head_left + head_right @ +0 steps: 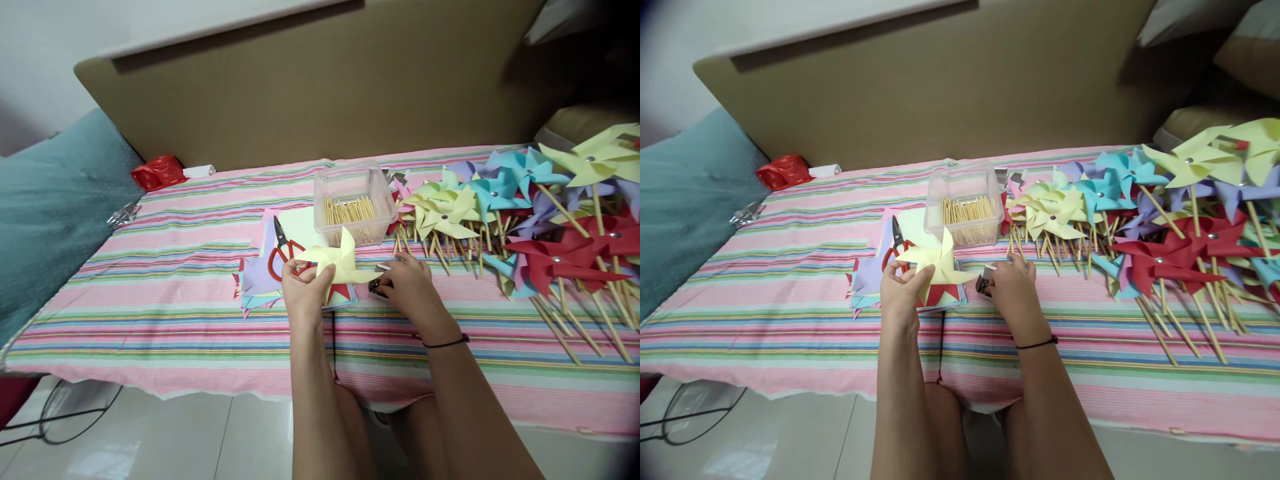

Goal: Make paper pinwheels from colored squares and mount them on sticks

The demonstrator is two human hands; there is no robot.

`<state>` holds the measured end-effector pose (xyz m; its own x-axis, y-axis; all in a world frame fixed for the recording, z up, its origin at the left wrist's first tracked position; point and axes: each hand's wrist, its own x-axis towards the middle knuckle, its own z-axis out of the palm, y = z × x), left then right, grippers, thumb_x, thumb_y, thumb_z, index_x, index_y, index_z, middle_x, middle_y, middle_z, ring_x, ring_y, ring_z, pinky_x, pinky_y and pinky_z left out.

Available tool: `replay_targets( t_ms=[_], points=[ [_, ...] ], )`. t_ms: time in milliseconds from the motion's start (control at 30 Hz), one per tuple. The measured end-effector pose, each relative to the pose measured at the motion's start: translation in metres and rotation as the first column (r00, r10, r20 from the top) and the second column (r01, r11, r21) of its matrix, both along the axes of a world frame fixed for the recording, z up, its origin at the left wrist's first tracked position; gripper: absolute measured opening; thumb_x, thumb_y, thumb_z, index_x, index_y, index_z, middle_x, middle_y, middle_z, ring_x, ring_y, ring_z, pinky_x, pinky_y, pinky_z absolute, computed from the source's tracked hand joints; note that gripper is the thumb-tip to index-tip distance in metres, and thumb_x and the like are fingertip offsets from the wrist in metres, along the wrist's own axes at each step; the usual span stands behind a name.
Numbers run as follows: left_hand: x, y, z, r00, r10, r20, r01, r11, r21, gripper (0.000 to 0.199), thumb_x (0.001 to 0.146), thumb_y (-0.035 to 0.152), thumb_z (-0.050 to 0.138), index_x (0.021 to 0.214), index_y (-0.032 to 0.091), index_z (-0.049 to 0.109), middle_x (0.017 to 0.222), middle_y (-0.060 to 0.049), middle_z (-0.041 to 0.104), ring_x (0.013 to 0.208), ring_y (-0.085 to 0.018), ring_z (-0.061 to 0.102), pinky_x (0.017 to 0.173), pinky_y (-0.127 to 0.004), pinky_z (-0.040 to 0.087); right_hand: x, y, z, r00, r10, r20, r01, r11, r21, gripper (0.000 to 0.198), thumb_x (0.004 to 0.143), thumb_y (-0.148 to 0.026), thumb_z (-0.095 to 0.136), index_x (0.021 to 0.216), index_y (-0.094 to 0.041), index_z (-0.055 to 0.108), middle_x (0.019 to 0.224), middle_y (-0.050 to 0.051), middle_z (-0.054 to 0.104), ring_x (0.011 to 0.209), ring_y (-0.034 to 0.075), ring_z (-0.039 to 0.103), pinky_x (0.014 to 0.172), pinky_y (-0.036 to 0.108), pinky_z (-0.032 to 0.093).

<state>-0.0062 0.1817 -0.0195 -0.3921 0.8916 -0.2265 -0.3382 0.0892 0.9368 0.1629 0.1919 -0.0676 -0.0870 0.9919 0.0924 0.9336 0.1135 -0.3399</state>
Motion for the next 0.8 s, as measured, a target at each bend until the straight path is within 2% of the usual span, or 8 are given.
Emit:
replay_targets(
  t_ms=[133, 400, 567, 700, 800],
  points=[
    [-0.001, -0.001, 0.001, 1.000, 0.002, 0.006, -0.002, 1.000, -0.006, 0.059, 0.050, 0.019, 0.079, 0.091, 0.021, 0.037, 0.059, 0.002, 0.067, 0.049, -0.014, 0.062, 0.051, -0.023, 0.046, 0.001, -0.002, 0.001, 0.999, 0.009, 0.039, -0.009, 1.000, -0.024, 0.020, 0.070, -0.010, 0.064, 0.054, -0.022, 0.069, 0.107, 0.007, 0.069, 0.125, 0.039, 0.039, 0.097, 0.059, 0.025],
    [-0.001, -0.001, 0.002, 1.000, 0.006, 0.009, -0.006, 1.000, -0.019, 0.059, 0.049, 0.021, 0.080, 0.092, 0.021, 0.040, 0.059, 0.002, 0.065, 0.049, -0.015, 0.062, 0.051, -0.024, 0.046, 0.000, -0.002, -0.001, 0.998, -0.003, 0.057, 0.005, 1.000, -0.030, 0.024, 0.073, -0.010, 0.060, 0.052, -0.020, 0.065, 0.095, 0.009, 0.070, 0.122, 0.038, 0.043, 0.097, 0.055, 0.026],
    [-0.002, -0.001, 0.002, 1.000, 0.007, 0.005, -0.007, 1.000, -0.016, 0.058, 0.050, 0.021, 0.079, 0.092, 0.021, 0.039, 0.060, 0.002, 0.067, 0.050, -0.015, 0.062, 0.052, -0.024, 0.046, 0.010, -0.002, 0.001, 0.993, 0.041, -0.112, -0.030, 0.994, 0.102, 0.020, 0.076, -0.014, 0.055, 0.060, -0.021, 0.065, 0.104, 0.006, 0.070, 0.118, 0.033, 0.047, 0.098, 0.051, 0.030],
    [-0.002, -0.001, 0.002, 1.000, 0.013, 0.006, -0.013, 1.000, -0.001, 0.057, 0.051, 0.020, 0.079, 0.090, 0.022, 0.037, 0.061, 0.002, 0.068, 0.050, -0.014, 0.062, 0.052, -0.023, 0.045, 0.017, -0.003, 0.009, 0.953, 0.113, -0.282, -0.039, 0.966, 0.256, 0.018, 0.078, -0.018, 0.053, 0.061, -0.022, 0.059, 0.097, 0.008, 0.071, 0.109, 0.029, 0.055, 0.101, 0.049, 0.034],
    [-0.002, -0.001, 0.001, 1.000, 0.016, -0.003, -0.016, 1.000, 0.002, 0.057, 0.052, 0.019, 0.078, 0.090, 0.022, 0.037, 0.059, 0.003, 0.067, 0.049, -0.014, 0.061, 0.051, -0.023, 0.045, 0.015, -0.007, 0.017, 0.909, 0.071, -0.411, 0.032, 0.971, 0.238, 0.013, 0.079, -0.021, 0.052, 0.067, -0.022, 0.058, 0.087, 0.008, 0.070, 0.096, 0.028, 0.060, 0.089, 0.046, 0.044]
  ],
)
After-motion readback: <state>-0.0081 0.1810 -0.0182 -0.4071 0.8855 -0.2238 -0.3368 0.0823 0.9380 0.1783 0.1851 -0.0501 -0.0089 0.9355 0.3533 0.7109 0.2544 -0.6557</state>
